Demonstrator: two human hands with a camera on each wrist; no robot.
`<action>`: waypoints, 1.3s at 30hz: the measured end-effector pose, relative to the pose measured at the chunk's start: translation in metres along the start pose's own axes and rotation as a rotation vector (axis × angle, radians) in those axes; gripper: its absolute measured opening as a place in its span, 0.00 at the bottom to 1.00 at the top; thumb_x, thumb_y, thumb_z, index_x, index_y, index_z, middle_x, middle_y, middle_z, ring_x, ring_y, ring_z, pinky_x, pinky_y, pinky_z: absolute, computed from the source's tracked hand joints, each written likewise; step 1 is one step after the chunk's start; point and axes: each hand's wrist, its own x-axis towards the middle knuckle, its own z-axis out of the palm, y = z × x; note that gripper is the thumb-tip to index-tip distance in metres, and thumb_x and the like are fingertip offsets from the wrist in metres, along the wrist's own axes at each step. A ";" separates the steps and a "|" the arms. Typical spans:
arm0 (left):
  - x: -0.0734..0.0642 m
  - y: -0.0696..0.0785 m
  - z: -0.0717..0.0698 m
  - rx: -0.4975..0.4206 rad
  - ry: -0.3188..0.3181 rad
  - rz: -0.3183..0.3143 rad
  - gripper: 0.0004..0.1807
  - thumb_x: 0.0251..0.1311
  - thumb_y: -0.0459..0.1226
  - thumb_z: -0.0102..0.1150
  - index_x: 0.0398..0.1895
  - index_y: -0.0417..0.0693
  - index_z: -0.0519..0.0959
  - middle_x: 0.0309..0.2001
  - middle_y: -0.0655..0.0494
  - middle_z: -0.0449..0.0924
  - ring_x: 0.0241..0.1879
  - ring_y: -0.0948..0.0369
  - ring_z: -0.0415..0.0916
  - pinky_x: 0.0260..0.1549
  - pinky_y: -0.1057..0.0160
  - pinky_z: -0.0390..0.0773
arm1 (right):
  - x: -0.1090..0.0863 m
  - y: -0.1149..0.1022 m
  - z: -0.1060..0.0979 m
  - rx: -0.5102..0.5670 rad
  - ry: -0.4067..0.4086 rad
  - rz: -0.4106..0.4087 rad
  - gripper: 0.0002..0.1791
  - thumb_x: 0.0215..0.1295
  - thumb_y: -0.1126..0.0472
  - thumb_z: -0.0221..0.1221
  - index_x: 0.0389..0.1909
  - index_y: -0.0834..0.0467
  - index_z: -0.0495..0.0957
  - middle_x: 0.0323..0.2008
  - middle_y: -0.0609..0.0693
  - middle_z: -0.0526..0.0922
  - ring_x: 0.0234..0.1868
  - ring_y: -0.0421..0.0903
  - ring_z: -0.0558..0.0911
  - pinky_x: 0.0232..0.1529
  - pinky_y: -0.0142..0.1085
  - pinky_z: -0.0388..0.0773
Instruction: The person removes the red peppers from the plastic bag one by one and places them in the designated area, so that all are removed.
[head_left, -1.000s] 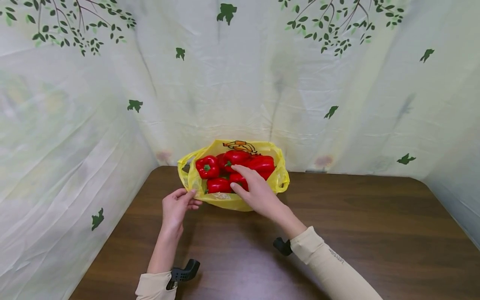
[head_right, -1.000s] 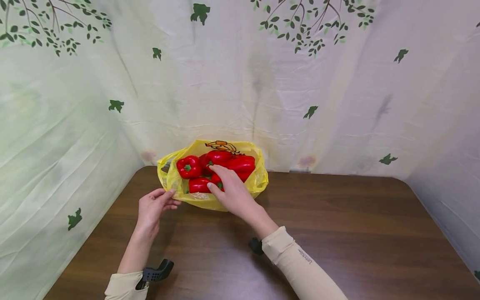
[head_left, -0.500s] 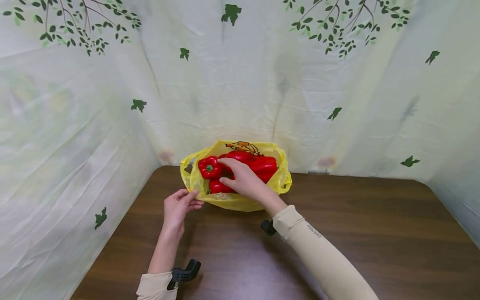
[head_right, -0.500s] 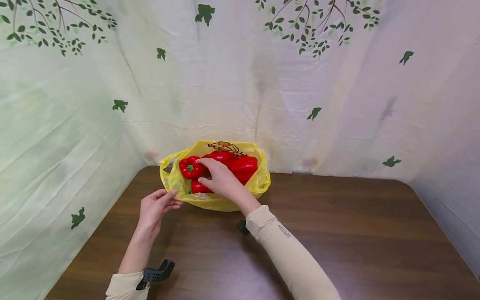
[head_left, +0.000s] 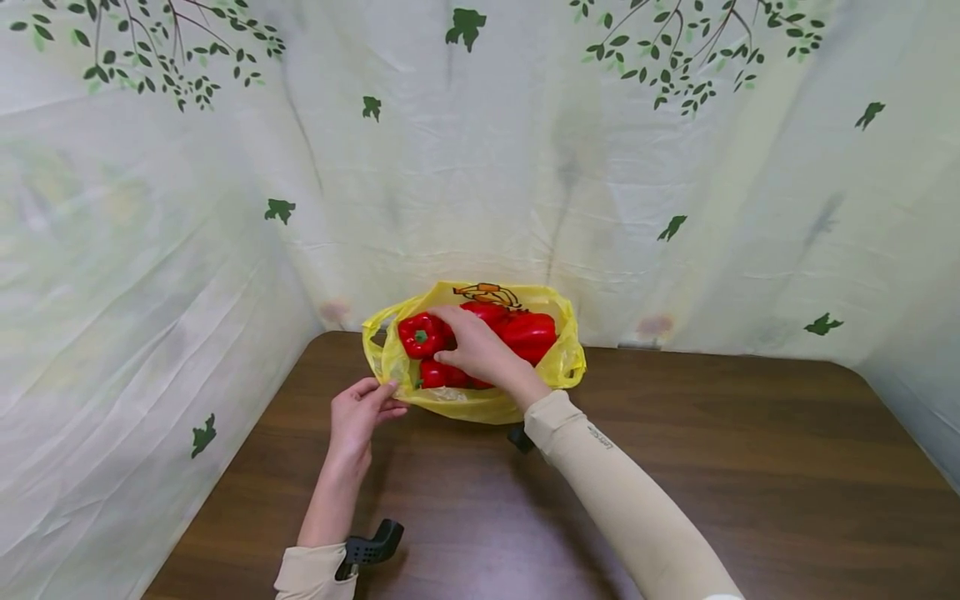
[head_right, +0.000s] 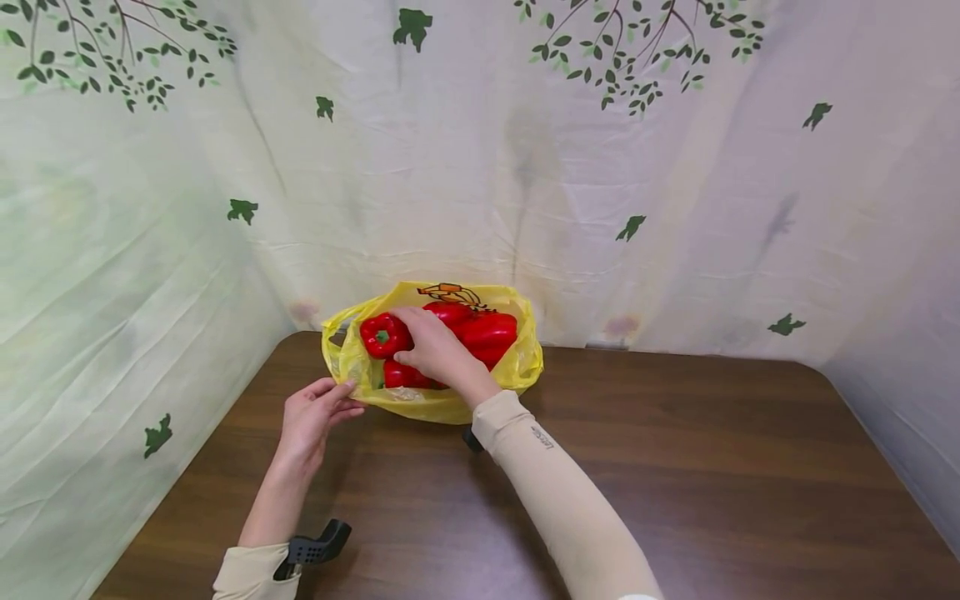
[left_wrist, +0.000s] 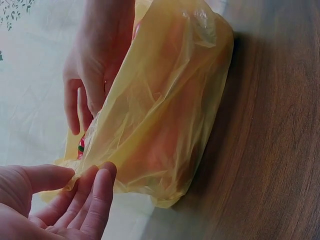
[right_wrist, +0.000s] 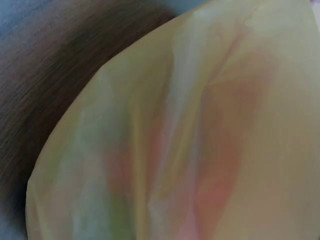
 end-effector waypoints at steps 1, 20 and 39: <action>0.000 0.000 0.000 -0.002 -0.001 -0.001 0.17 0.68 0.37 0.60 0.51 0.32 0.76 0.39 0.49 0.81 0.34 0.56 0.84 0.44 0.60 0.83 | 0.001 0.001 0.001 -0.006 -0.006 -0.003 0.39 0.59 0.58 0.70 0.71 0.52 0.64 0.67 0.47 0.69 0.66 0.45 0.67 0.69 0.40 0.63; 0.000 -0.003 0.002 -0.060 -0.025 0.028 0.17 0.66 0.35 0.61 0.50 0.28 0.75 0.35 0.49 0.82 0.31 0.57 0.84 0.40 0.61 0.84 | 0.015 0.009 0.019 -0.162 0.046 -0.056 0.42 0.55 0.57 0.73 0.71 0.52 0.65 0.65 0.49 0.67 0.64 0.46 0.66 0.65 0.36 0.69; 0.000 -0.002 -0.001 -0.054 -0.012 0.012 0.16 0.67 0.36 0.61 0.50 0.30 0.76 0.34 0.49 0.83 0.31 0.57 0.84 0.41 0.59 0.84 | 0.009 0.006 0.018 -0.064 0.152 -0.087 0.41 0.50 0.58 0.75 0.65 0.52 0.68 0.59 0.47 0.70 0.59 0.44 0.70 0.62 0.35 0.71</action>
